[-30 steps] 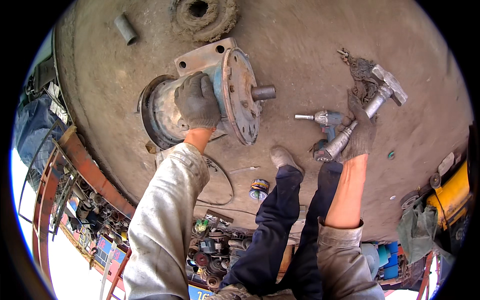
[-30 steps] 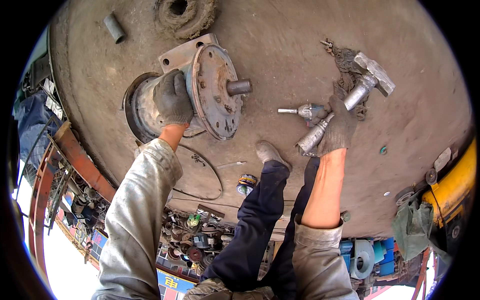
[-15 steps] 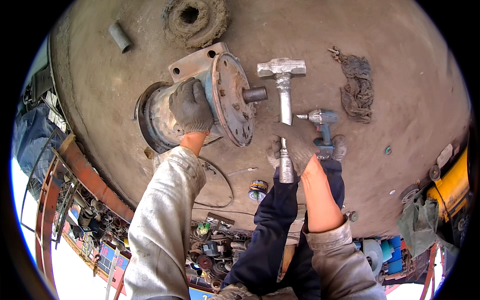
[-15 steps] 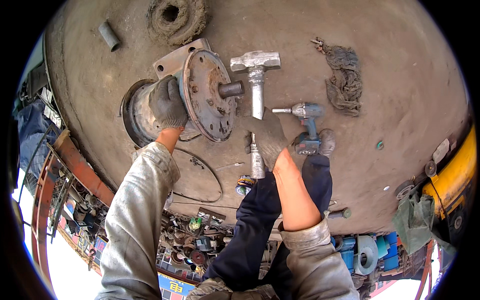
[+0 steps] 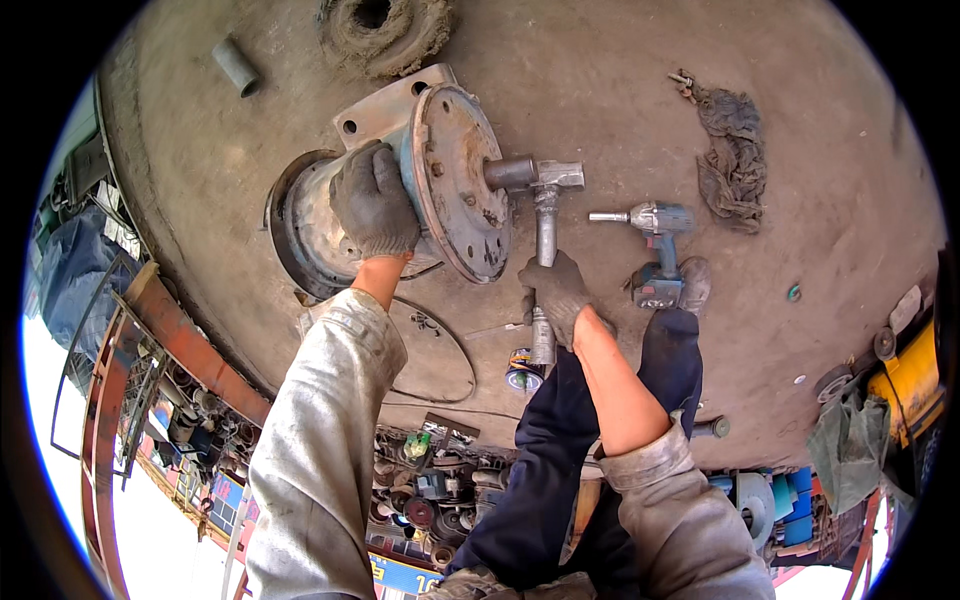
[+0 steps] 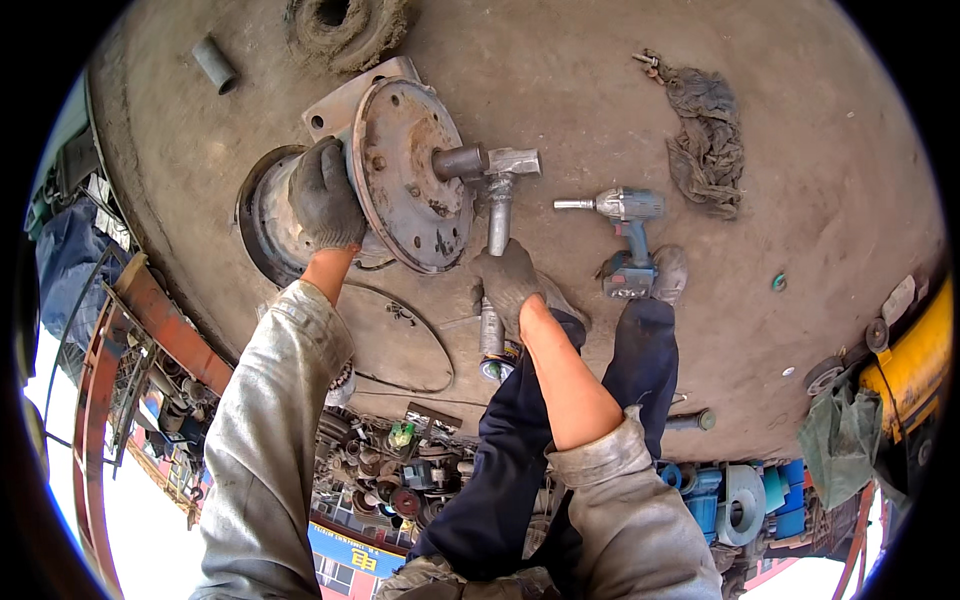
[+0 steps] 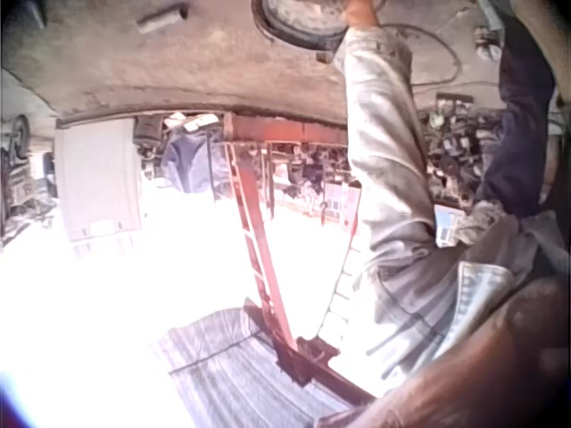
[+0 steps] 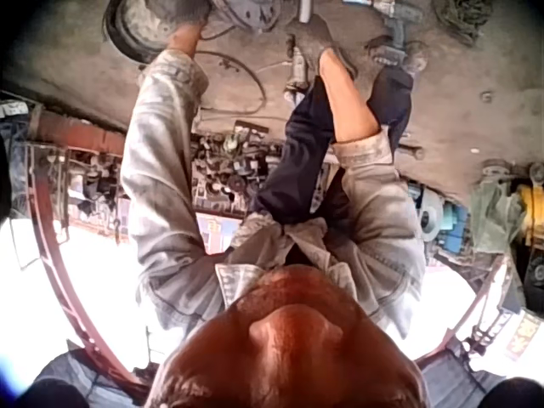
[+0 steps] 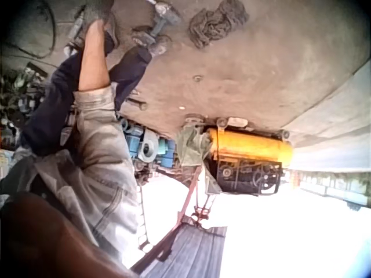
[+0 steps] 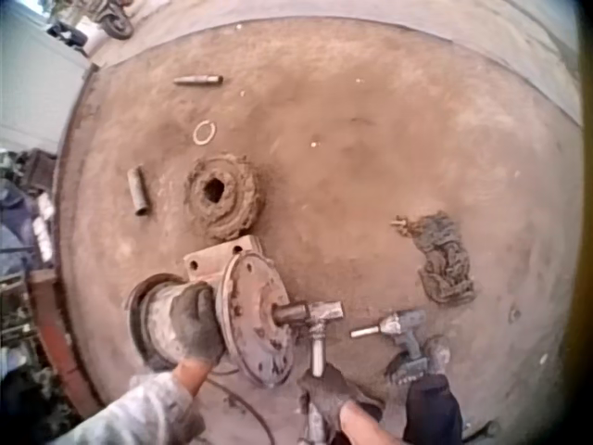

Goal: The person is repairing a mechanical part, likely a brake drum or hub assembly. They use a hammer and a cordless drill to remove and adjust components, including bolts and a circular metal piece.

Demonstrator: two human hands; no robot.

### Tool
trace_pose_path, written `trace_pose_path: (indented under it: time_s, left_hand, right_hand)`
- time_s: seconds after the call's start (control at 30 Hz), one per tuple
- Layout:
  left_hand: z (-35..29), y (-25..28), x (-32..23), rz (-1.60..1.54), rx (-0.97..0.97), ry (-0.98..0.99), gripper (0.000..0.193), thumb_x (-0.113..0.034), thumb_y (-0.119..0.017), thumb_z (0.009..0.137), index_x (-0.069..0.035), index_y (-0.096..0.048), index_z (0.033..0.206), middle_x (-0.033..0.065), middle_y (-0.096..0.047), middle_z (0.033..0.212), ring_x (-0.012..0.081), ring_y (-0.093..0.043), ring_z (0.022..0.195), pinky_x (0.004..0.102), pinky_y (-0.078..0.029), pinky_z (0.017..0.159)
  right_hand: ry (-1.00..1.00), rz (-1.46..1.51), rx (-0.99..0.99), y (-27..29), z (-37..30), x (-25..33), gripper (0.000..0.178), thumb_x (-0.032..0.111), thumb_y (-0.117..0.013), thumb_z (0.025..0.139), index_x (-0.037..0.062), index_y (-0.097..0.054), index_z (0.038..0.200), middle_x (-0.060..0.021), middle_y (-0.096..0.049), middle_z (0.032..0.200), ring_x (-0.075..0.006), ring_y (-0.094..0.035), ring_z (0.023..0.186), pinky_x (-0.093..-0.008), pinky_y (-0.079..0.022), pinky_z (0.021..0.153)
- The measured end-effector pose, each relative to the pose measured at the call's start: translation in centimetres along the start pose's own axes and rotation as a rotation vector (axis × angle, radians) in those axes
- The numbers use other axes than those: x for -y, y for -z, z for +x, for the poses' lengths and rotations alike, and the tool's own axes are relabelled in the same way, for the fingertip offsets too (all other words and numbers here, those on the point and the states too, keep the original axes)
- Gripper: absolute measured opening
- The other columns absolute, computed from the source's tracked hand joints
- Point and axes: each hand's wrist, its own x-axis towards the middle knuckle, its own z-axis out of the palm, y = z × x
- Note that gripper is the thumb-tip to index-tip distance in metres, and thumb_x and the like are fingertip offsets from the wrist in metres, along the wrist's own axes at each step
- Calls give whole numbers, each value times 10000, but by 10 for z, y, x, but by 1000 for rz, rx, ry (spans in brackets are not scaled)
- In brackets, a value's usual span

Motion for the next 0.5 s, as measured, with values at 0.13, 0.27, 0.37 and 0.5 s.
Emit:
trace_pose_path:
  time_s: [0.13,0.27,0.37,0.5]
  left_hand:
    - [-2,1,7,45,-30,30,315,-292,-603,1074,-63,-811,1135,140,-806,1180,415,-700,1094,524,-499,1029]
    - [-3,1,11,81,-59,-34,307,-306,-608,1067,-74,-807,1107,138,-804,1187,411,-701,1098,522,-493,1022]
    - [-1,6,2,111,-47,-42,283,-295,-615,1055,-84,-803,1071,131,-807,1179,389,-709,1104,519,-485,1021]
    - [2,8,-2,92,-48,-48,269,-265,-613,1041,-66,-794,1053,131,-801,1162,377,-706,1126,527,-467,1046]
  right_hand:
    - [50,59,49,41,-21,29,200,171,-732,928,58,-601,1030,-51,-601,774,-157,-601,552,-340,-513,465]
    - [258,140,-286,75,-56,70,192,192,-734,969,69,-642,1084,-23,-599,759,-137,-564,526,-311,-489,450]
    - [468,388,-487,115,-65,112,157,185,-718,1006,94,-593,1034,-17,-590,750,-130,-570,545,-304,-485,451]
    - [540,629,-406,105,-62,140,157,160,-689,1023,91,-550,1004,-21,-588,753,-133,-584,562,-302,-493,460]
